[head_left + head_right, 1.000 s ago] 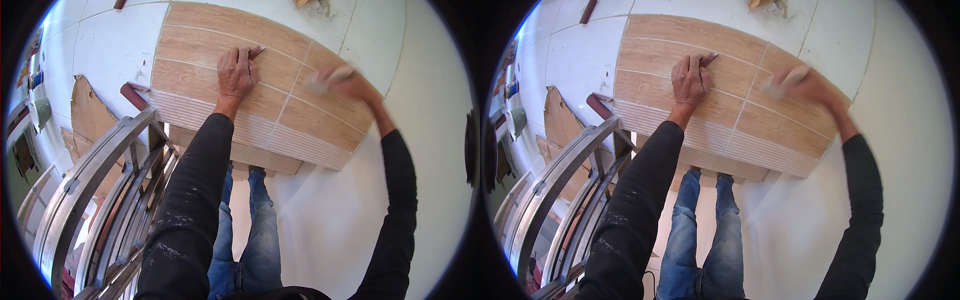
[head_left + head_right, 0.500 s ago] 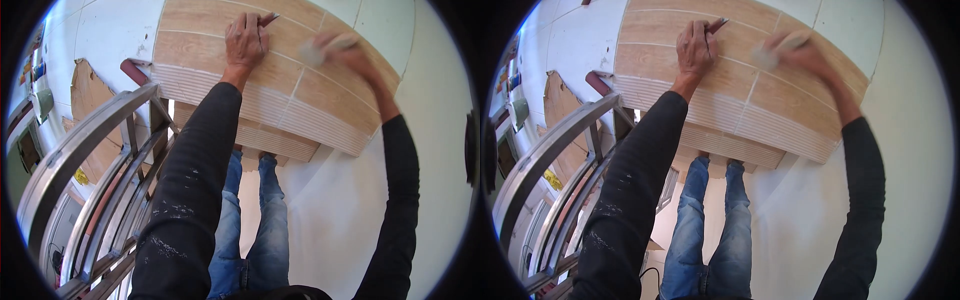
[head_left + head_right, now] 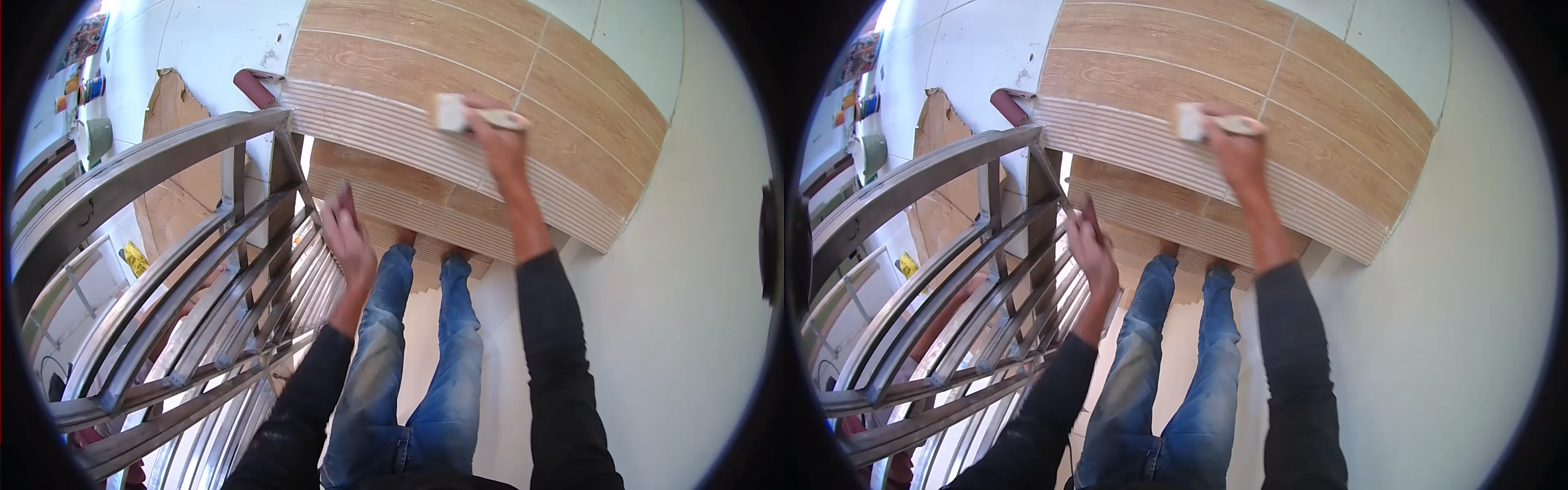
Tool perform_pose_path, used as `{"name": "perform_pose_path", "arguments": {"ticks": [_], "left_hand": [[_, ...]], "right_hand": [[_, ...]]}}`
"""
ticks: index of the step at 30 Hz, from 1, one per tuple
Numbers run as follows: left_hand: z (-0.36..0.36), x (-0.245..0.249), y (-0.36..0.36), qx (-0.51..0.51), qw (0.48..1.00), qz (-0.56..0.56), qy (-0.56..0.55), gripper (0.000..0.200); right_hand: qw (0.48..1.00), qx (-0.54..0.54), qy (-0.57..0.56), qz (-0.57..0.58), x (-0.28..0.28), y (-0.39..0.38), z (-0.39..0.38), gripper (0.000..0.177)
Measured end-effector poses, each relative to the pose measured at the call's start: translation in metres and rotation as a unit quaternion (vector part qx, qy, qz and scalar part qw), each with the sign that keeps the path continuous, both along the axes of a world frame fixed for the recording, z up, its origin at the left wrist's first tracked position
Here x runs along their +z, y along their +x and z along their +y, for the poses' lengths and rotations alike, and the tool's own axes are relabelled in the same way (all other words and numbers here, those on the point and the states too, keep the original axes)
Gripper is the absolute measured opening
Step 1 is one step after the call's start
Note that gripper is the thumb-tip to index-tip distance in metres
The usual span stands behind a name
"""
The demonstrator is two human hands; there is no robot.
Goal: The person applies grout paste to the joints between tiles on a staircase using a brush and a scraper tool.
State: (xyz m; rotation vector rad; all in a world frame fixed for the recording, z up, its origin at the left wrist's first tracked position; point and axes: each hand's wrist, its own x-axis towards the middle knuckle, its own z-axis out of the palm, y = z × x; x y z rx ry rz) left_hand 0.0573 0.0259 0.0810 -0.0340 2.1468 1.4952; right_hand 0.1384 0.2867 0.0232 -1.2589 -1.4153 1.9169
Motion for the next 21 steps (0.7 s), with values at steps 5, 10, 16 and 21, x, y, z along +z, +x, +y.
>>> {"name": "perform_pose_path", "arguments": {"ticks": [5, 10, 16, 21], "left_hand": [[-0.122, 0.045, 0.108, 0.022, 0.952, -0.302, -0.050, 0.017], [-0.172, 0.053, 0.181, 0.028, 0.885, -0.464, 0.003, 0.018], [-0.209, 0.043, 0.206, -0.080, 0.866, -0.493, 0.025, 0.022], [-0.214, 0.045, 0.206, -0.007, 0.855, -0.519, 0.023, 0.020]], "right_hand": [[0.982, -0.110, 0.051, -0.145, 0.059, 0.120, 0.038, 0.023], [0.999, -0.007, 0.044, -0.031, 0.054, 0.005, -0.008, 0.017], [0.928, 0.233, 0.290, -0.030, 0.029, -0.147, -0.017, 0.016], [0.885, 0.367, 0.247, -0.146, 0.055, -0.024, 0.053, 0.018]]}}
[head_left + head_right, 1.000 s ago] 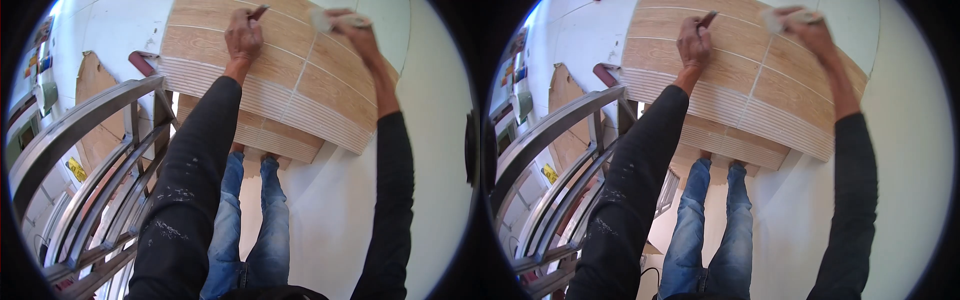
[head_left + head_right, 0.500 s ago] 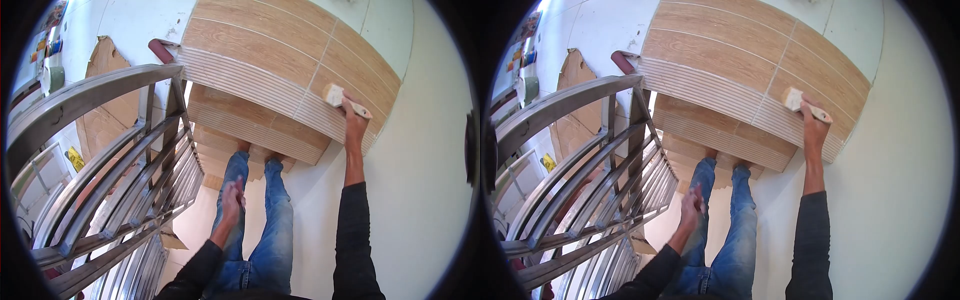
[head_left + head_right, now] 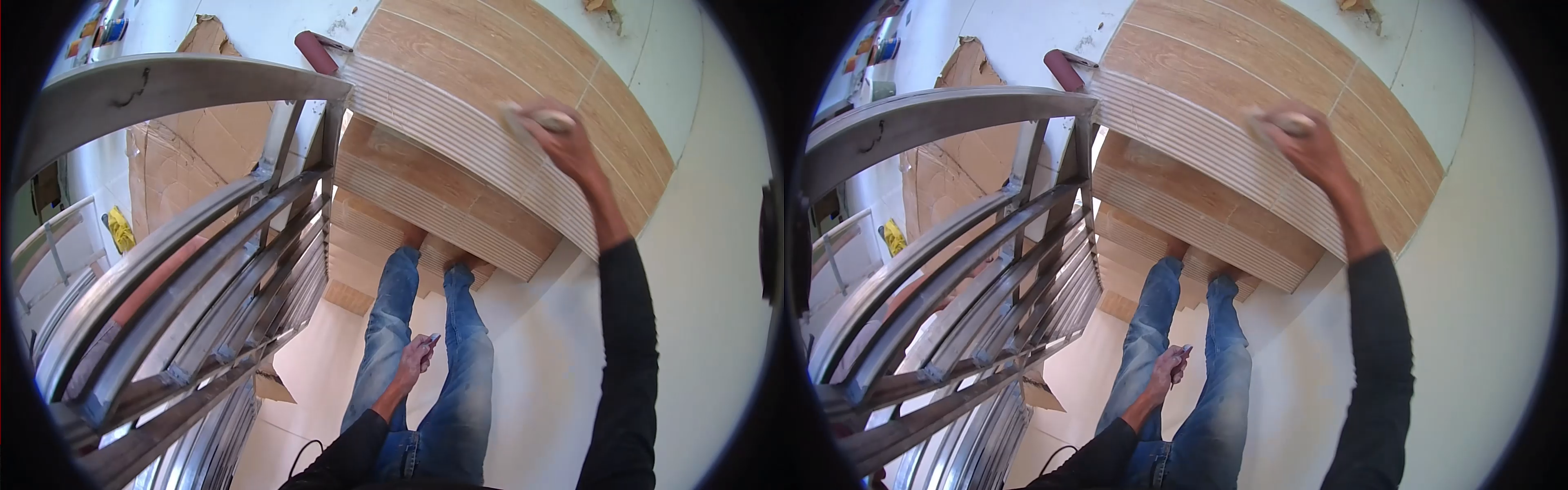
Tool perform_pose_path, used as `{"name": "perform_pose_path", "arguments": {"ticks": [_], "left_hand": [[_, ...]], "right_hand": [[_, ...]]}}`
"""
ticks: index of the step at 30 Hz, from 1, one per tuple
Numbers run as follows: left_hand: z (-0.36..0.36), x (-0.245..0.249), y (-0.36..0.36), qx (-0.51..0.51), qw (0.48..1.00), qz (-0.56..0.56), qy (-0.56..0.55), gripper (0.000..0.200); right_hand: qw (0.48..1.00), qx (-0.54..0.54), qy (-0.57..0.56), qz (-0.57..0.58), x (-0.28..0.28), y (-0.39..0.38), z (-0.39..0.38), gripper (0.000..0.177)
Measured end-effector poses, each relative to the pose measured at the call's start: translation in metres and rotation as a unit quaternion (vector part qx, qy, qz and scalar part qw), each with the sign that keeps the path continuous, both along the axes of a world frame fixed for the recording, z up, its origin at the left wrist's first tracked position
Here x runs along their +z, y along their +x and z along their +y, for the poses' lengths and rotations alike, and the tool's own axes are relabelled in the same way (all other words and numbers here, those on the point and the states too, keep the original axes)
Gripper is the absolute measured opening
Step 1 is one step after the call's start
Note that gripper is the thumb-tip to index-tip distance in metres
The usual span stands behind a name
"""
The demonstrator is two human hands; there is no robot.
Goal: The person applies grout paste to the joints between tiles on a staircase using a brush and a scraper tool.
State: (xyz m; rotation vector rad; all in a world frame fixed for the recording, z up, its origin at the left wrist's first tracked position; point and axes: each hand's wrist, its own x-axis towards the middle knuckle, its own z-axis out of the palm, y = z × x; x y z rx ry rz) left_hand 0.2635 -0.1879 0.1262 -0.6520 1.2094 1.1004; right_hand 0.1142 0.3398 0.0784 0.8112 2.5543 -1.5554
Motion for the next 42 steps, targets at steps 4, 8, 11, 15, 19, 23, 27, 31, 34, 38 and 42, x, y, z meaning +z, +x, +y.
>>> {"name": "perform_pose_path", "arguments": {"ticks": [4, 8, 11, 15, 19, 23, 27, 31, 34, 38, 42], "left_hand": [[0.001, 0.002, -0.003, 0.044, 0.998, -0.004, -0.041, 0.018], [-0.005, -0.008, 0.005, 0.086, 0.995, -0.007, -0.048, 0.018], [-0.008, -0.004, 0.005, 0.054, 0.998, 0.020, -0.039, 0.021], [-0.009, -0.002, 0.002, 0.061, 0.997, 0.004, -0.038, 0.021], [-0.007, -0.007, 0.003, 0.054, 0.998, 0.009, -0.041, 0.018], [-0.011, -0.010, 0.010, 0.033, 0.998, 0.008, -0.043, 0.016], [-0.015, -0.012, 0.017, 0.012, 0.997, 0.030, -0.068, 0.018], [-0.008, -0.007, 0.011, -0.058, 0.994, 0.039, -0.083, 0.020], [-0.009, -0.013, 0.015, -0.014, 0.996, 0.027, -0.081, 0.019], [-0.007, -0.015, 0.018, -0.034, 0.994, 0.050, -0.091, 0.021], [-0.013, -0.013, 0.019, -0.049, 0.994, 0.043, -0.090, 0.022]], "right_hand": [[0.997, 0.007, 0.073, 0.016, 0.041, 0.044, 0.015, 0.017], [0.995, 0.030, 0.043, 0.086, 0.023, -0.017, -0.010, 0.017], [0.992, 0.074, 0.039, 0.091, 0.005, -0.012, -0.022, 0.020], [1.000, -0.010, -0.004, 0.010, 0.016, 0.088, 0.018, 0.018], [0.997, 0.011, 0.071, 0.004, 0.041, 0.098, 0.030, 0.019], [0.993, 0.006, 0.023, 0.118, 0.029, -0.002, -0.008, 0.016], [0.992, -0.065, -0.066, 0.081, -0.014, 0.004, -0.023, 0.018], [0.969, -0.243, 0.038, 0.001, 0.005, 0.094, -0.013, 0.020], [0.949, -0.310, -0.047, 0.029, 0.026, 0.070, -0.053, 0.020], [0.956, -0.164, -0.170, 0.173, -0.008, -0.062, -0.125, 0.019], [0.958, -0.228, -0.116, 0.131, -0.028, -0.106, -0.148, 0.014]]}}
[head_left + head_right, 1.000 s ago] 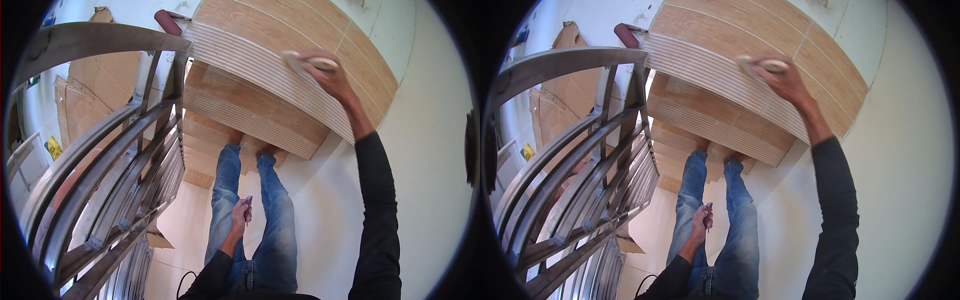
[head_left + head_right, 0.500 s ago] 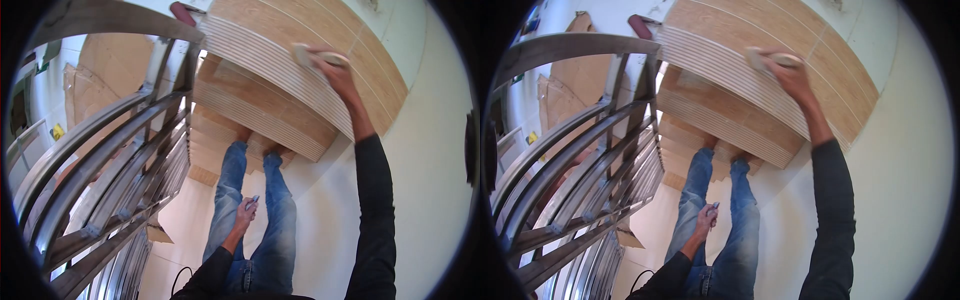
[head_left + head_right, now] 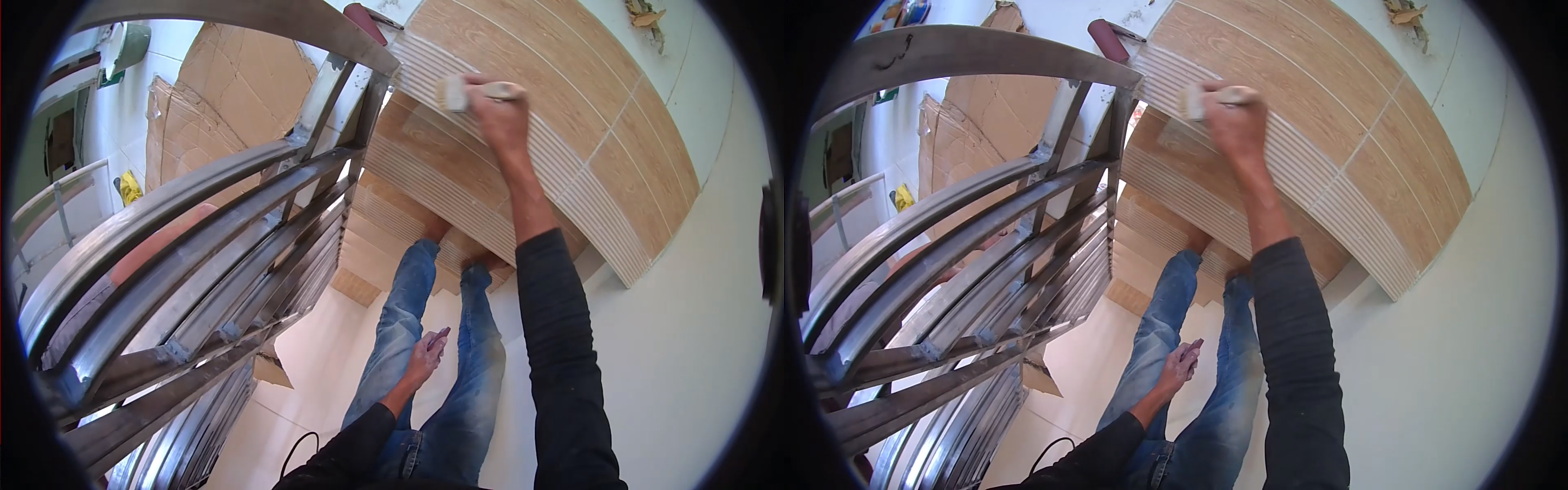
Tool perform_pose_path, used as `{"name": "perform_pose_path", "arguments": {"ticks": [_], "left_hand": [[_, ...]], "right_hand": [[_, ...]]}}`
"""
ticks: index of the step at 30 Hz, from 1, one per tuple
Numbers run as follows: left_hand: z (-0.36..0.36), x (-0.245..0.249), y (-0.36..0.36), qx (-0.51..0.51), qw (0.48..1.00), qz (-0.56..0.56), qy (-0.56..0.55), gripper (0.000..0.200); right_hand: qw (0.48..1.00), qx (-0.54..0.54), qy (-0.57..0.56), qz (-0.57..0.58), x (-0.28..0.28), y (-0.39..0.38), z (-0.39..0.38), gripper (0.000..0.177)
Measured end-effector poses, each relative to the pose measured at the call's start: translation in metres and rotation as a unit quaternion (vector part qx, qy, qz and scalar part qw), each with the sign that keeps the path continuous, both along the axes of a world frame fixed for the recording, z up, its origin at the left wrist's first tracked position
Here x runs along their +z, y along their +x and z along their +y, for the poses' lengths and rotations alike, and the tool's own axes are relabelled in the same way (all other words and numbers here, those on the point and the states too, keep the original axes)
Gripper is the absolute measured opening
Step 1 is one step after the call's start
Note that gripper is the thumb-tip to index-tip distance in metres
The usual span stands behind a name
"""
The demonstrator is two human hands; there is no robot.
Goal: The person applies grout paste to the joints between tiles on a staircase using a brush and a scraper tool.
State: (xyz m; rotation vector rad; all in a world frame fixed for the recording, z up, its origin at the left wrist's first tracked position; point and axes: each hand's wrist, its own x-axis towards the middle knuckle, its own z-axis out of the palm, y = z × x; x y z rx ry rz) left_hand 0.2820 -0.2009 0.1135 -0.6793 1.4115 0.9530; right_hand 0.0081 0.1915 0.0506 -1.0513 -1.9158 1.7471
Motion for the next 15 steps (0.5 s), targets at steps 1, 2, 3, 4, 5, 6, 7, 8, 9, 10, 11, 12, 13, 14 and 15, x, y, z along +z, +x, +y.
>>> {"name": "perform_pose_path", "arguments": {"ticks": [1, 2, 3, 4, 5, 6, 7, 8, 9, 10, 11, 12, 13, 14, 15], "left_hand": [[0.004, 0.001, -0.003, 0.003, 1.000, 0.002, 0.003, 0.022], [0.005, -0.003, -0.005, 0.006, 1.000, 0.005, 0.007, 0.022], [0.003, -0.004, -0.003, 0.018, 1.000, 0.000, 0.012, 0.025], [0.000, -0.002, 0.001, 0.031, 0.999, -0.006, 0.016, 0.028], [-0.001, -0.004, 0.004, 0.034, 0.999, -0.004, 0.017, 0.028], [0.001, -0.008, 0.005, 0.017, 1.000, 0.003, 0.017, 0.028], [-0.001, -0.007, 0.007, 0.000, 1.000, 0.008, 0.011, 0.028], [-0.003, -0.007, 0.009, 0.001, 1.000, 0.010, 0.010, 0.028], [-0.005, -0.008, 0.010, 0.023, 1.000, 0.004, 0.016, 0.029], [-0.006, -0.009, 0.010, 0.045, 0.999, -0.002, 0.023, 0.030], [-0.007, -0.008, 0.010, 0.043, 0.999, 0.001, 0.023, 0.030], [-0.006, -0.005, 0.008, 0.037, 0.999, 0.006, 0.016, 0.032], [-0.005, -0.006, 0.006, 0.034, 0.999, 0.011, 0.011, 0.033], [-0.004, -0.005, 0.006, 0.034, 0.999, 0.012, 0.011, 0.033], [-0.003, -0.004, 0.006, 0.037, 0.999, 0.012, 0.017, 0.034]], "right_hand": [[0.996, -0.085, -0.012, -0.036, -0.001, 0.003, 0.005, 0.012], [0.986, -0.134, 0.078, -0.056, -0.003, 0.018, 0.016, 0.012], [0.966, -0.181, 0.166, -0.077, 0.001, 0.037, 0.018, 0.012], [0.967, -0.178, 0.165, -0.078, 0.010, 0.043, 0.010, 0.012], [0.973, -0.189, 0.120, -0.050, 0.016, 0.045, 0.004, 0.013], [0.977, -0.200, 0.075, -0.019, 0.021, 0.041, 0.001, 0.013], [0.985, -0.169, 0.032, -0.007, 0.022, 0.024, -0.012, 0.014], [0.990, -0.137, -0.032, 0.001, 0.018, 0.003, -0.025, 0.015], [0.990, -0.104, -0.096, 0.010, 0.010, -0.015, -0.030, 0.016], [0.990, -0.103, -0.097, 0.013, 0.006, -0.027, -0.023, 0.016], [0.996, -0.085, -0.006, -0.029, 0.003, -0.039, -0.014, 0.017], [0.992, -0.068, 0.084, -0.070, 0.002, -0.050, -0.006, 0.018], [0.982, -0.110, 0.138, -0.071, 0.002, -0.054, 0.013, 0.019], [0.968, -0.148, 0.190, -0.074, 0.004, -0.051, 0.033, 0.021], [0.968, -0.148, 0.190, -0.075, 0.010, -0.046, 0.045, 0.021]]}}
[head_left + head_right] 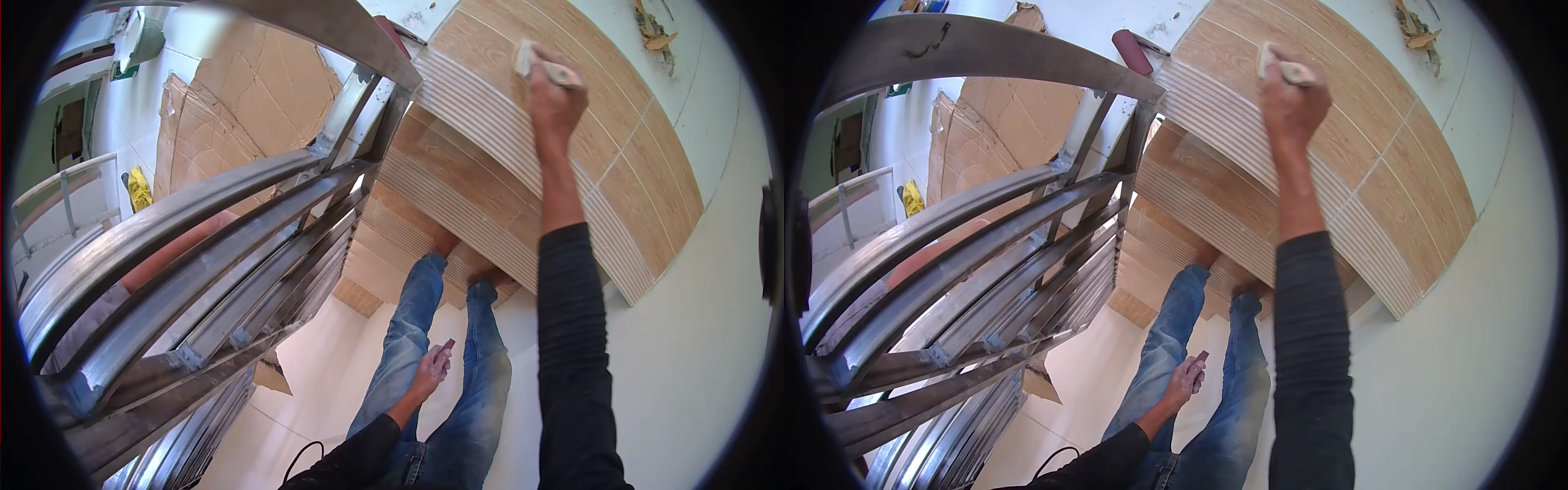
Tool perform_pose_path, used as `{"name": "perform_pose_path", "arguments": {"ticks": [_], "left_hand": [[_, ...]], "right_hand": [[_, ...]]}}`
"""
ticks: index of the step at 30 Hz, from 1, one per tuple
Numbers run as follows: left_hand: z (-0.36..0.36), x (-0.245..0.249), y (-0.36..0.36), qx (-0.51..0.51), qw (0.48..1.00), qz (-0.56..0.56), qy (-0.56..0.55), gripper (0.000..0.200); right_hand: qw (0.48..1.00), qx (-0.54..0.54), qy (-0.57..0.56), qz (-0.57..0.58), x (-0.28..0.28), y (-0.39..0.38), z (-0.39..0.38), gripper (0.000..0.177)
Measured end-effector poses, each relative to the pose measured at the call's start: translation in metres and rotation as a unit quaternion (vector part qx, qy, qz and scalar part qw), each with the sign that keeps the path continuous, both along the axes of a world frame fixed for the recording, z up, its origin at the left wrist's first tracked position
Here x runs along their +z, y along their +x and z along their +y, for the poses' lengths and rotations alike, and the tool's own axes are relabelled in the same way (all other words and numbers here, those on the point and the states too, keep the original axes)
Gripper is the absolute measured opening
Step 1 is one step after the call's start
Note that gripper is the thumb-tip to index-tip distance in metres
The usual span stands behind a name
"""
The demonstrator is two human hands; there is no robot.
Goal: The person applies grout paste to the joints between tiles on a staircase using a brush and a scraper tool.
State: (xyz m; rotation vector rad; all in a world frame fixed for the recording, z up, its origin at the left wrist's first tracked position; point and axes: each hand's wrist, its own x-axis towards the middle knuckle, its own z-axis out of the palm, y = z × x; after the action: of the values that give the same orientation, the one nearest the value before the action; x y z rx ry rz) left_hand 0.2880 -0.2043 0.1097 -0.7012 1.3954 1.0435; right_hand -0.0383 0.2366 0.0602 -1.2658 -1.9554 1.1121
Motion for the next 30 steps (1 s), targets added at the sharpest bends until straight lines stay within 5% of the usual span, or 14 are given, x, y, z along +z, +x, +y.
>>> {"name": "perform_pose_path", "arguments": {"ticks": [2, 5, 7, 9, 11, 14, 19, 21, 24, 27, 30], "left_hand": [[0.001, -0.001, 0.000, 0.005, 1.000, 0.004, 0.011, 0.035], [0.000, -0.003, 0.009, 0.013, 1.000, 0.020, 0.010, 0.034], [0.000, -0.005, 0.007, 0.009, 1.000, 0.020, 0.010, 0.033], [-0.001, -0.004, 0.006, -0.009, 1.000, 0.022, -0.001, 0.032], [-0.003, -0.007, 0.005, -0.029, 0.999, 0.020, -0.016, 0.032], [-0.002, -0.005, 0.003, -0.008, 1.000, 0.004, -0.017, 0.032], [0.003, -0.004, 0.006, 0.010, 1.000, 0.004, -0.005, 0.032], [0.004, -0.002, 0.004, 0.007, 1.000, 0.011, -0.005, 0.033], [0.008, -0.004, -0.001, -0.010, 1.000, 0.019, -0.012, 0.033], [0.007, -0.004, 0.004, -0.017, 1.000, 0.020, -0.016, 0.033], [0.005, -0.003, -0.002, -0.005, 1.000, 0.009, -0.001, 0.027]], "right_hand": [[0.989, 0.066, -0.059, 0.118, 0.013, 0.002, 0.018, 0.023], [0.957, 0.230, -0.167, 0.052, 0.008, 0.001, 0.015, 0.024], [0.941, 0.293, -0.163, 0.042, 0.001, -0.021, 0.012, 0.023], [0.907, 0.417, -0.046, -0.027, -0.010, -0.064, 0.009, 0.021], [0.900, 0.433, -0.024, 0.032, -0.023, -0.110, 0.010, 0.021], [0.910, 0.400, 0.013, 0.108, -0.027, -0.161, 0.014, 0.022], [0.963, 0.213, -0.146, 0.082, -0.012, -0.107, 0.015, 0.021], [0.952, 0.066, -0.279, 0.106, -0.009, -0.073, 0.006, 0.021], [0.929, -0.043, -0.321, 0.181, -0.031, -0.063, -0.021, 0.023], [0.928, 0.026, -0.286, 0.238, -0.056, -0.116, -0.043, 0.023], [0.940, 0.028, -0.210, 0.266, -0.024, -0.134, -0.026, 0.021]]}}
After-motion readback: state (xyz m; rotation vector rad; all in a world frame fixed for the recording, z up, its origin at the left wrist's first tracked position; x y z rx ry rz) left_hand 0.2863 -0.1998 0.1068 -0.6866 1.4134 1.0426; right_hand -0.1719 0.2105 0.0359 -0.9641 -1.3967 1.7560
